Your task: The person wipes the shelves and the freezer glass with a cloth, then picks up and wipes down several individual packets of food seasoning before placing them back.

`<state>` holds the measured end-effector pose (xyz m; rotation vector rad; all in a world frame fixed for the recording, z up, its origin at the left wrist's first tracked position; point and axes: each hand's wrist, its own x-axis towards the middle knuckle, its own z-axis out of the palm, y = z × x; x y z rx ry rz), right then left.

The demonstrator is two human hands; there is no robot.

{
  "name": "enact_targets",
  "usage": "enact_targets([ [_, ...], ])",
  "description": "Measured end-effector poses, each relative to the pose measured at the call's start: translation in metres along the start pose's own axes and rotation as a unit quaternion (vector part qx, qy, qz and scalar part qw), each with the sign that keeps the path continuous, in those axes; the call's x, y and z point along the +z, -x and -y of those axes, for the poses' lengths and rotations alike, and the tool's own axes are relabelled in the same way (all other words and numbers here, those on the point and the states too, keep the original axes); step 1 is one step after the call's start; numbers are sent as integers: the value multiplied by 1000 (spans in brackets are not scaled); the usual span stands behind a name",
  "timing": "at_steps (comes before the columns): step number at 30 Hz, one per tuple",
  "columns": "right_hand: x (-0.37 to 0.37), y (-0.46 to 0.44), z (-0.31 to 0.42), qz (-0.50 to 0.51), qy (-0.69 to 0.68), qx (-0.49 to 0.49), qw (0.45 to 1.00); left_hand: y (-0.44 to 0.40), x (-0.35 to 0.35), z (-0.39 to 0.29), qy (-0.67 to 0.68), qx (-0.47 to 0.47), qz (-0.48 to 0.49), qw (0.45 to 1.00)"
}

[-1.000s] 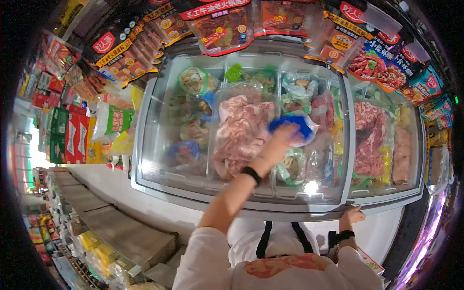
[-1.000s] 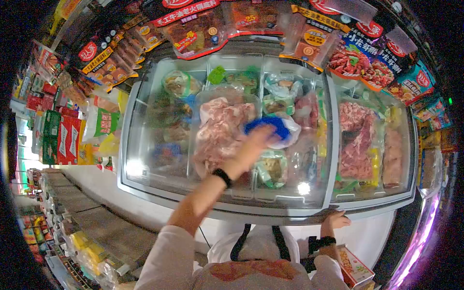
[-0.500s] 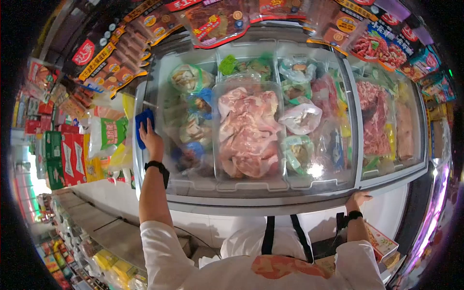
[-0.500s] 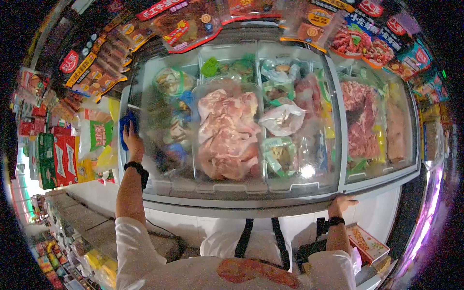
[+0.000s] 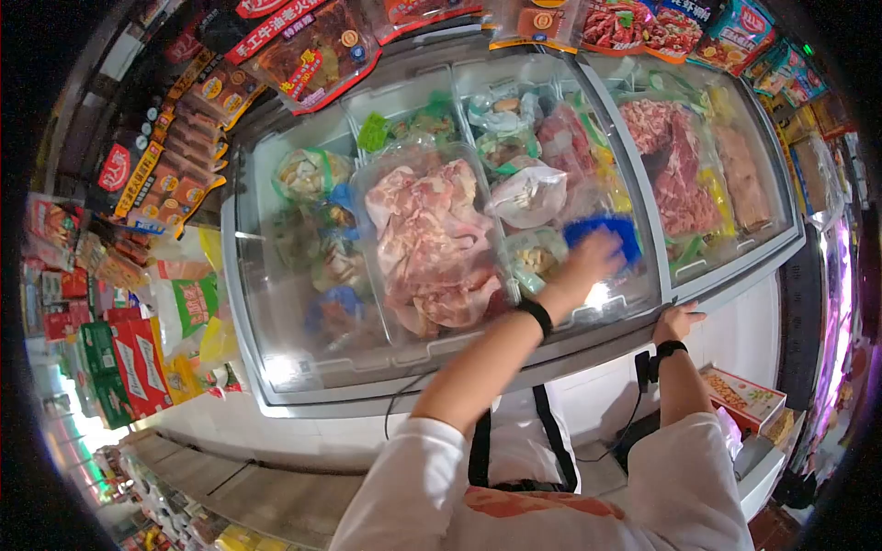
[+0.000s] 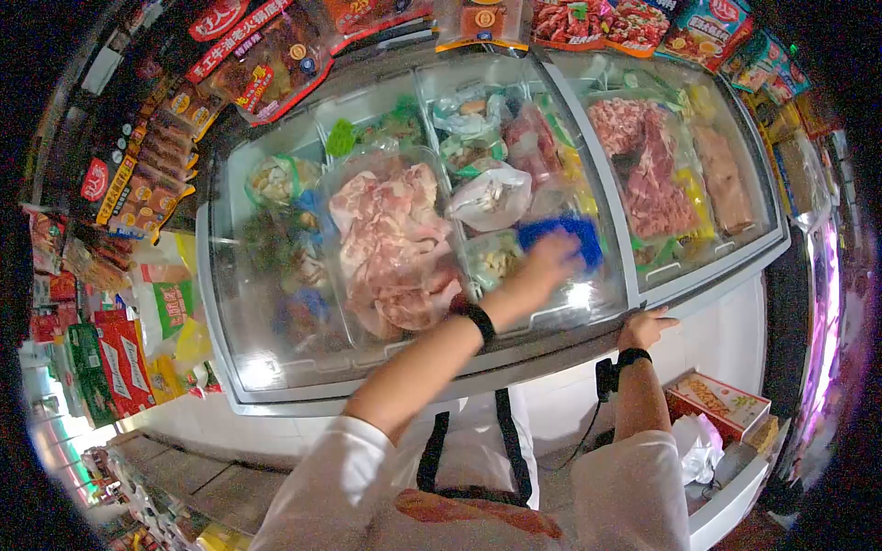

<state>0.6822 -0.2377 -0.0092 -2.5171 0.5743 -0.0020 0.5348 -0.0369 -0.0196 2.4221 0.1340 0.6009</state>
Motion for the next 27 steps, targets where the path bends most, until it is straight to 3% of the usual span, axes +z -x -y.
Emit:
enact_targets([
  [1, -1, 3, 2, 1, -4, 3, 1000, 11, 12, -21, 4, 21, 87, 996],
  [2, -4, 5, 4, 7, -5, 8, 1000, 20, 3, -37, 34, 44, 110, 992],
  [5, -1, -2, -3, 13, -16, 8, 1000, 46, -39, -13, 56, 86, 129, 986],
  [7, 2, -5, -5, 14, -29, 8, 999, 70, -102, 8, -20, 35, 107, 993],
  [11, -6, 2, 0, 12, -14, 3, 1000, 159, -215, 57, -154, -204, -56, 965],
  [12, -6, 4, 4, 21, -14, 7, 1000, 196, -231, 77, -223, -248, -96, 938],
  [14, 0, 1, -1, 16, -40, 9, 999, 247, -264, 77, -174, -404, -202, 875],
  [16, 2, -2, -2, 12, -72, 21, 997, 298, -283, 79, -338, -434, -181, 815],
  [17, 2, -4, -4, 15, -73, 21, 997, 306, -284, 71, -340, -433, -182, 814],
  [19, 6, -8, -5, 6, -39, 31, 999, 319, -287, 57, -321, -506, -167, 783],
  [21, 4, -6, -4, 11, -38, 36, 999, 317, -285, 36, -320, -471, -167, 805],
  [23, 3, -6, -2, 19, -36, 36, 999, 318, -283, 18, -90, -441, -200, 870],
  [24, 4, -6, -4, 5, -25, 18, 1000, 325, -278, 15, -36, -452, -263, 852],
  [25, 5, -5, -6, -9, -15, 0, 1000, 335, -275, 16, -40, -451, -266, 851],
  [27, 3, -1, -5, 8, -12, 4, 1000, 359, -264, 24, 69, -472, -407, 779],
])
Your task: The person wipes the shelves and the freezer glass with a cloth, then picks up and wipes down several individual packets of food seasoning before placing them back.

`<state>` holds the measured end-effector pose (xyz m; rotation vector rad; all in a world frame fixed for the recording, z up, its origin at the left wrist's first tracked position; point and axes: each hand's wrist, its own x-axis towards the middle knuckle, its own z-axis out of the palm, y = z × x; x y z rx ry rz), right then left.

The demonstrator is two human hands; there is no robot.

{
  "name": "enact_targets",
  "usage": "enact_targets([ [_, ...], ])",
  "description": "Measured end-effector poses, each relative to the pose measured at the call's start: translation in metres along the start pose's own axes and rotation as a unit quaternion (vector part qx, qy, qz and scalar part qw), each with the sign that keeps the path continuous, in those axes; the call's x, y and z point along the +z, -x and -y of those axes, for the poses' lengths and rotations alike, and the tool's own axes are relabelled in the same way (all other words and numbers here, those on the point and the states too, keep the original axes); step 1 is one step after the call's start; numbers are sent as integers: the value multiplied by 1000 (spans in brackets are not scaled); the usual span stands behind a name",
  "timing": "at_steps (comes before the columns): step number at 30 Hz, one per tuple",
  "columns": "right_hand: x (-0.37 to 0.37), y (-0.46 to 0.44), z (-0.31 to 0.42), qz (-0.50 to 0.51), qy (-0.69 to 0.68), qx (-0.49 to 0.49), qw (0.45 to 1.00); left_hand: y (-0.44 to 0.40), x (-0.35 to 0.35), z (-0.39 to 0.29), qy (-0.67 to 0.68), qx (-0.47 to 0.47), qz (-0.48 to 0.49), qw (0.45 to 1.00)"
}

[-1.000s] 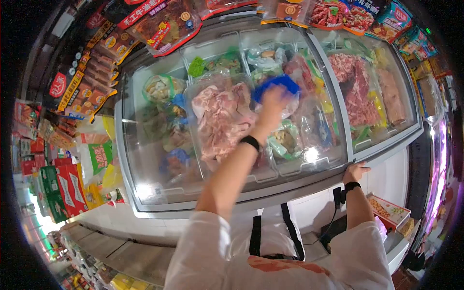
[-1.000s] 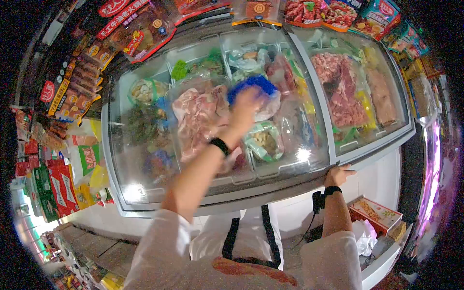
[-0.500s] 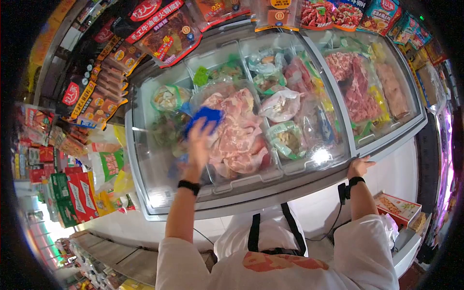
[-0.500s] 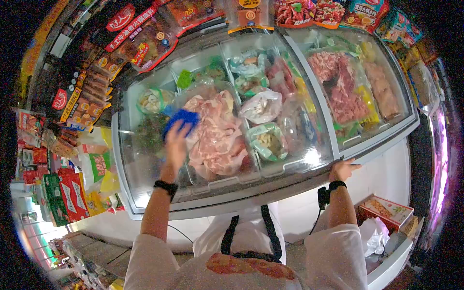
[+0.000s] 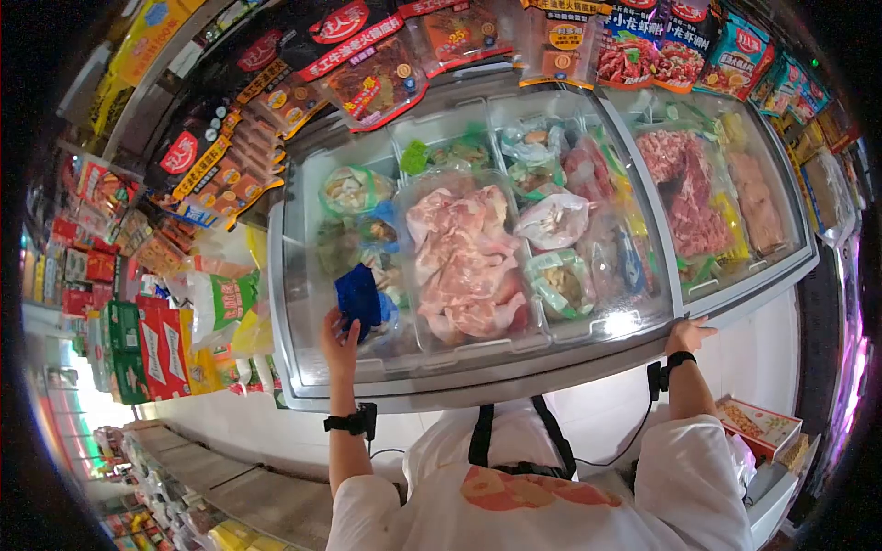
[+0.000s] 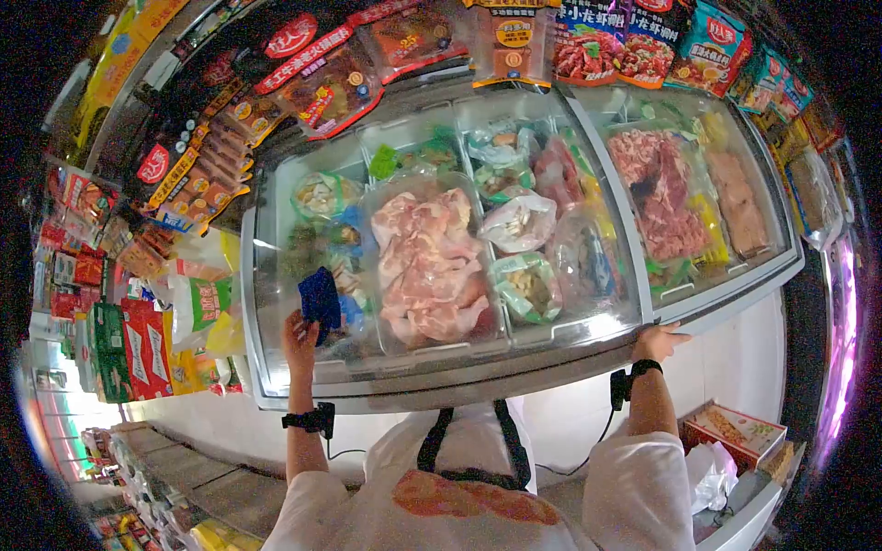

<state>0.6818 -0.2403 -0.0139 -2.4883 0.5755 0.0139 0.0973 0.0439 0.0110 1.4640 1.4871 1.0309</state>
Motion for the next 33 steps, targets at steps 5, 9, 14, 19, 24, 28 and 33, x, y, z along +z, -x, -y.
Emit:
enact_targets([
  [5, 6, -8, -4, -9, -12, 12, 1000, 17, -9, 29, -141, -9, 20, 990],
  [9, 18, -16, -11, -44, -21, 8, 999, 28, -12, 26, -160, 29, 48, 985],
  [14, 15, -18, -10, -38, -59, 13, 997, 37, -18, 32, 65, -140, -4, 988],
  [19, 27, -31, -16, -41, -65, 0, 997, 40, -8, 14, 174, -176, -146, 958],
  [24, 15, -19, -10, 24, -78, 30, 996, 25, 3, 6, 101, -233, -50, 966],
  [28, 20, -25, -13, -35, -31, 27, 999, 23, 12, -31, 196, -245, -96, 945],
  [33, 5, -8, -2, -12, -33, 16, 999, 18, -4, -139, 220, -27, -138, 965],
])
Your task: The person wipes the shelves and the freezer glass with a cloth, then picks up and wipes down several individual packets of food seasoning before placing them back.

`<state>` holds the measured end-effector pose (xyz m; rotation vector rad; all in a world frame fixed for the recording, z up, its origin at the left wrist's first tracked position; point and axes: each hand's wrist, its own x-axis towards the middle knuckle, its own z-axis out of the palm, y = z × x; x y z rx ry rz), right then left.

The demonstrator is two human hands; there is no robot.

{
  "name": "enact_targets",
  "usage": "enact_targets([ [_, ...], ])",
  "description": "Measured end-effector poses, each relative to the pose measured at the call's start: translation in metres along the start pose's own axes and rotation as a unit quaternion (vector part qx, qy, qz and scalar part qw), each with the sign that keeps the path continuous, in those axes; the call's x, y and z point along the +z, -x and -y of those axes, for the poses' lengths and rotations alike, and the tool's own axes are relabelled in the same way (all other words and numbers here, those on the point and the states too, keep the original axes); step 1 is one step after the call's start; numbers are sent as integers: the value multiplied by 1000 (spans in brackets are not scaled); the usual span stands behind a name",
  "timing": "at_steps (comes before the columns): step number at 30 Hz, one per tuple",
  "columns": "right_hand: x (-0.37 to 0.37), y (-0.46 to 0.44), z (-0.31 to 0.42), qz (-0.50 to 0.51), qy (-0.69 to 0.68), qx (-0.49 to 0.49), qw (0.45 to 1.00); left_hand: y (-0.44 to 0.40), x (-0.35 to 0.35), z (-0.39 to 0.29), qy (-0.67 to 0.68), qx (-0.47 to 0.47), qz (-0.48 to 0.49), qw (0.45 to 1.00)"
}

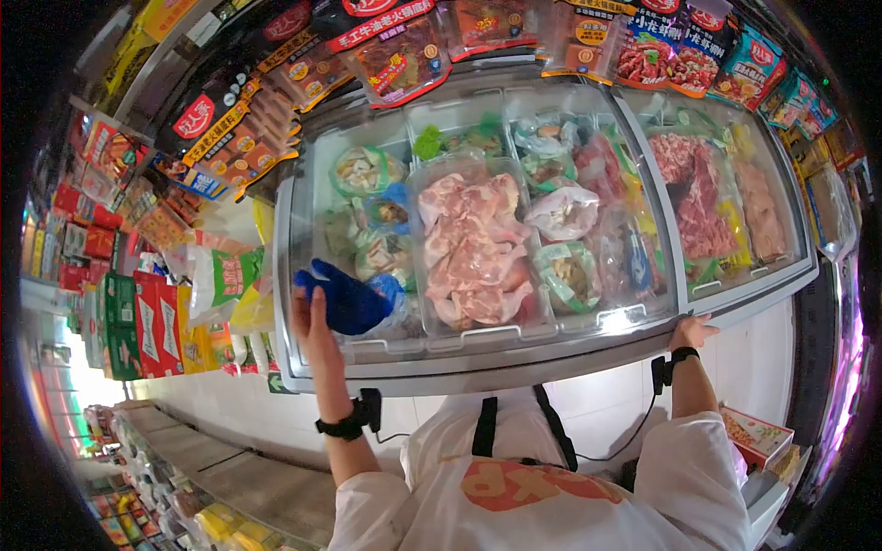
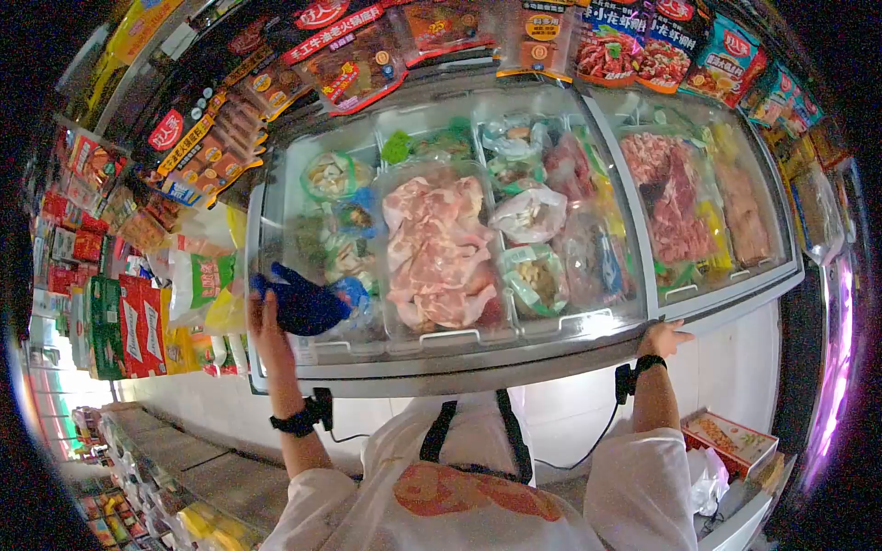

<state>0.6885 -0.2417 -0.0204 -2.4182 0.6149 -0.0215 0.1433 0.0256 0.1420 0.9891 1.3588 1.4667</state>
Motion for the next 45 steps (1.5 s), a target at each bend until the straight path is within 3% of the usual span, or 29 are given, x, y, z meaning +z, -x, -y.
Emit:
enact_targets([
  [1, 2, -1, -1, 0, 8, -3, 1000, 3, 6, -18, -38, 116, 19, 992],
  [3, 0, -3, -4, -2, 18, -3, 1000, -1, -4, -37, -145, 172, 90, 970],
  [5, -1, -1, -2, 22, -26, 3, 999, 7, 7, -59, -153, 177, 93, 968],
  [7, -1, -1, -3, 20, -22, -4, 1000, 12, 12, -68, -7, 149, 39, 988],
  [9, -3, -3, -5, 18, -13, -16, 1000, 18, 7, -73, 1, 121, 58, 991],
  [11, -1, -3, -4, 18, 1, -11, 1000, 19, 3, -73, 121, 62, 18, 990],
  [13, -1, -3, -5, 17, -1, -18, 1000, 20, 6, -72, 122, 48, 23, 991],
  [15, -3, -1, -4, 16, -3, -27, 999, 15, 6, -61, 185, -63, 136, 971],
  [19, 0, -4, -6, 19, -11, -26, 999, 44, 29, -53, 225, -157, 219, 936],
  [20, 1, -6, -8, 17, -14, -29, 999, 51, 38, -60, 258, -161, 257, 917],
  [23, 6, -8, -9, -12, -2, -26, 1000, 51, 39, -64, 340, -92, 264, 898],
  [27, 7, -10, -10, -13, -10, -24, 1000, 39, 41, -65, 428, -72, 246, 866],
  [30, 6, -6, -6, -16, -6, -11, 1000, 26, 35, -42, 387, -107, 193, 895],
  [31, 2, -2, -3, -9, 1, -12, 1000, 12, 21, -14, 387, -107, 193, 895],
  [33, 1, -2, -3, -1, 8, -14, 1000, -23, -18, 70, 257, -165, 168, 937],
  [35, 2, -4, -4, 4, 14, -4, 1000, -25, -47, 121, 291, -307, 11, 906],
  [36, 2, -3, -3, 4, 13, -3, 1000, -25, -58, 141, 290, -307, 12, 906],
  [38, 2, -3, -4, 2, 22, -7, 1000, -22, -69, 163, 231, -308, -105, 917],
  [42, 3, -4, -3, -11, 38, -20, 999, 11, -56, 154, 183, -283, -72, 939],
  [44, -5, 9, 5, -1, 5, -6, 1000, 29, -32, 137, 82, -267, 97, 955],
  [45, -4, 7, 4, -1, 6, -6, 1000, 34, -22, 133, 82, -268, 97, 955],
])
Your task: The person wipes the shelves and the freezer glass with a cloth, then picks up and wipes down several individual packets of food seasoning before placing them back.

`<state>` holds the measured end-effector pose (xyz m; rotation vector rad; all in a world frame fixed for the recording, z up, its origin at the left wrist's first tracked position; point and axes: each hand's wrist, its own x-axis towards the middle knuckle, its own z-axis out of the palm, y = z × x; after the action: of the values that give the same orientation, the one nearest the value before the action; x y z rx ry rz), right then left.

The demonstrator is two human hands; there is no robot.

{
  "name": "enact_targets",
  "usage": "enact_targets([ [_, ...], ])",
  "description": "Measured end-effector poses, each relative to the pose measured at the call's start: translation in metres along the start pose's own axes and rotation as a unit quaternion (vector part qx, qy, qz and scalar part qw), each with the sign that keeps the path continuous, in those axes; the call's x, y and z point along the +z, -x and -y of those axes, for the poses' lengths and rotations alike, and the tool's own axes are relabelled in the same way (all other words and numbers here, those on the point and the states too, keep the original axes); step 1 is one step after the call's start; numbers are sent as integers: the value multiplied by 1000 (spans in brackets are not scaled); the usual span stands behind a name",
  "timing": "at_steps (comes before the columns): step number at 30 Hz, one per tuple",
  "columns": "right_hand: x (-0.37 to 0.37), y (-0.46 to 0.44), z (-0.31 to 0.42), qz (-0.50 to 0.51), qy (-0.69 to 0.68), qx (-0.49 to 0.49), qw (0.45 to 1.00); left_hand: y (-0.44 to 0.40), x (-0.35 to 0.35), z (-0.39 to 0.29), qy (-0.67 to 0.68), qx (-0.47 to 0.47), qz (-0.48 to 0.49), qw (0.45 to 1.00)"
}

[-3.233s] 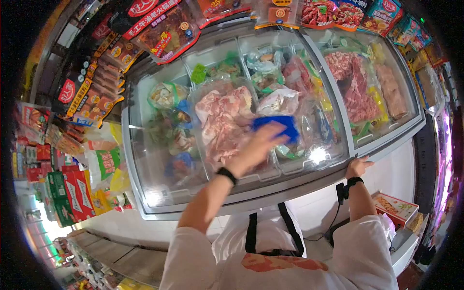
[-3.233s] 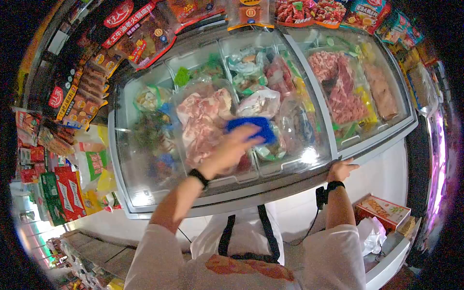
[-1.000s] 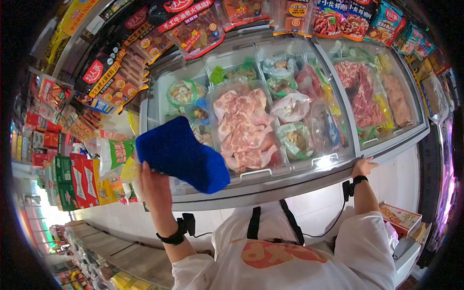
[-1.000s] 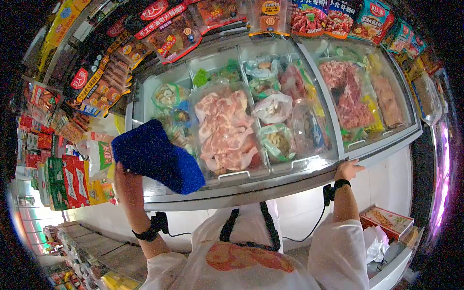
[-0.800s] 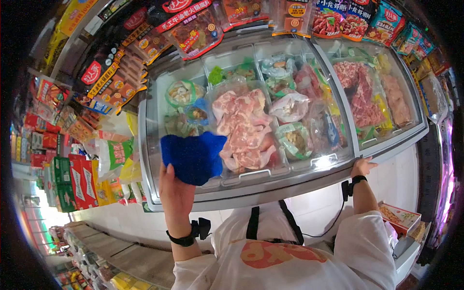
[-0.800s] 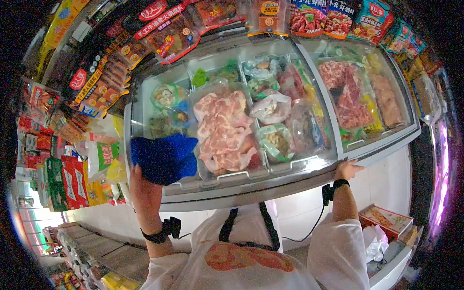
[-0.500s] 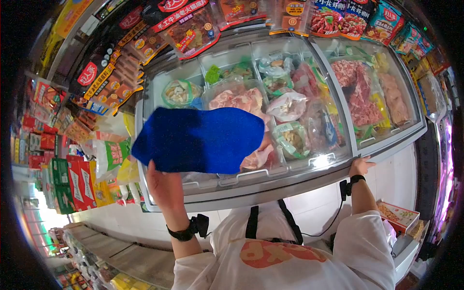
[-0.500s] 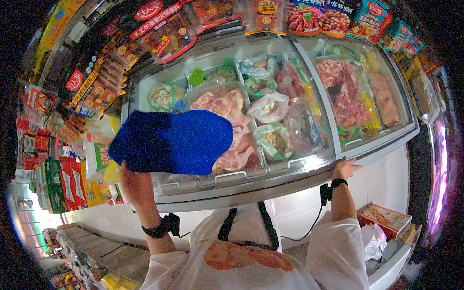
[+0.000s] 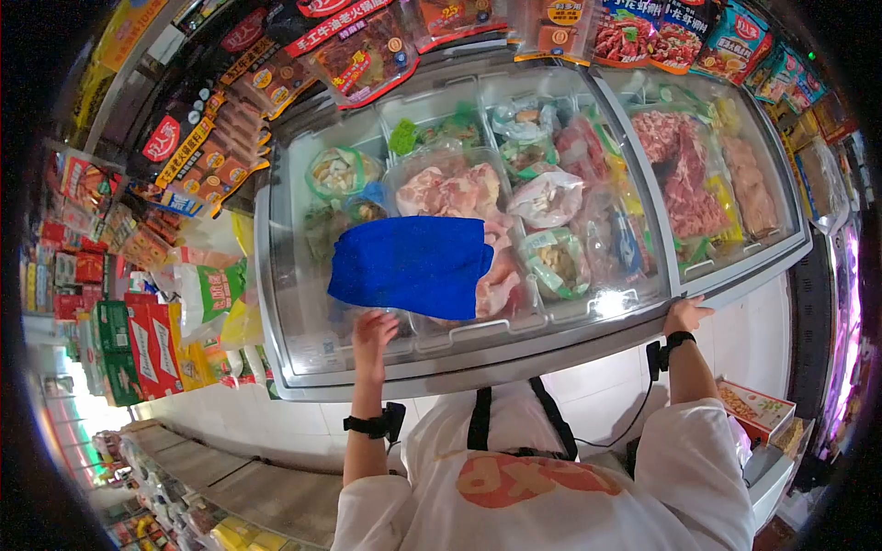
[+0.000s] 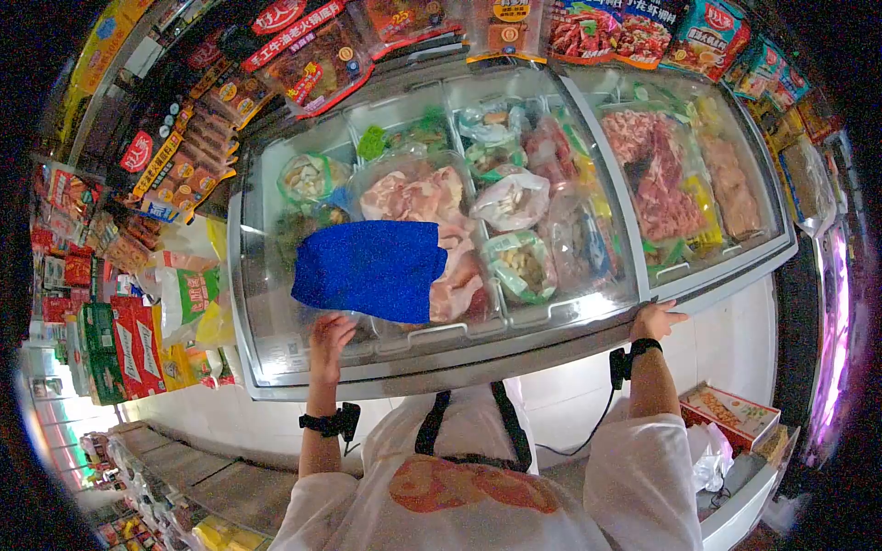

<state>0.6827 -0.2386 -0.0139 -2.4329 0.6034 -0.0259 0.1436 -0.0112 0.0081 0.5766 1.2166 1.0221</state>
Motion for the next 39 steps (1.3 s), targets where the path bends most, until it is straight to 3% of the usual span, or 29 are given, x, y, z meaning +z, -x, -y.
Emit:
enact_targets([
  [2, 4, -6, -4, -3, 10, -4, 1000, 4, 23, -2, -289, 117, 127, 942],
  [3, 4, -6, -5, -3, 11, -5, 1000, 14, 46, -21, -508, 180, 127, 833],
  [4, 3, -5, -5, -3, 7, -13, 1000, 14, 52, -24, -507, 179, 127, 833],
  [6, 1, -4, -2, -4, 3, -22, 1000, 12, 61, -24, -447, 343, 36, 826],
  [8, -7, 7, 8, 4, 3, 16, 1000, -6, 43, -31, -452, 380, -12, 807],
  [10, 1, -3, 1, -5, 12, 12, 1000, -48, 2, -22, -488, 466, -148, 723],
  [11, 4, -6, -3, -12, 22, 7, 1000, -65, -18, -16, -488, 467, -146, 723],
  [13, 2, -4, -1, -7, 12, 8, 1000, -77, -40, -13, -382, 327, -141, 853],
  [20, -10, 6, 5, 31, -13, -3, 999, -82, -58, -20, -368, 293, -92, 878],
  [22, -6, -1, -5, 36, -44, -22, 998, -83, -55, -22, -474, 351, -87, 803],
  [25, 3, -15, -16, 32, -64, -30, 997, -92, -58, -16, -472, 373, -87, 794],
  [27, 0, -19, -20, 68, -35, -34, 997, -93, -55, -15, -443, 353, -95, 819],
  [28, 6, -33, -26, 81, 13, -29, 996, -91, -54, -19, -424, 336, -93, 836],
  [29, 19, -64, -39, 89, 146, -18, 985, -86, -48, -25, -421, 335, -95, 837],
  [30, 35, -95, -49, 87, 330, -8, 940, -78, -36, -34, -416, 339, -112, 836],
  [31, 46, -109, -55, 48, 396, -33, 917, -72, -30, -39, -409, 342, -130, 836],
  [32, 5, -34, -22, -47, 221, -167, 960, -71, -30, -41, -403, 343, -133, 838],
  [34, 4, 9, -14, -81, 59, -485, 869, -70, -30, -46, -443, 342, -98, 823],
  [36, 7, 88, -5, 146, -73, -578, 799, -78, -36, -40, -426, 348, -101, 829],
  [37, 28, 121, -18, 147, -25, -641, 753, -81, -38, -37, -410, 352, -103, 835],
  [38, 28, 151, -4, 457, -78, -559, 687, -80, -38, -37, -411, 353, -98, 835],
  [39, 34, 188, -4, 565, -54, -520, 638, -80, -37, -38, -434, 360, -87, 821],
])
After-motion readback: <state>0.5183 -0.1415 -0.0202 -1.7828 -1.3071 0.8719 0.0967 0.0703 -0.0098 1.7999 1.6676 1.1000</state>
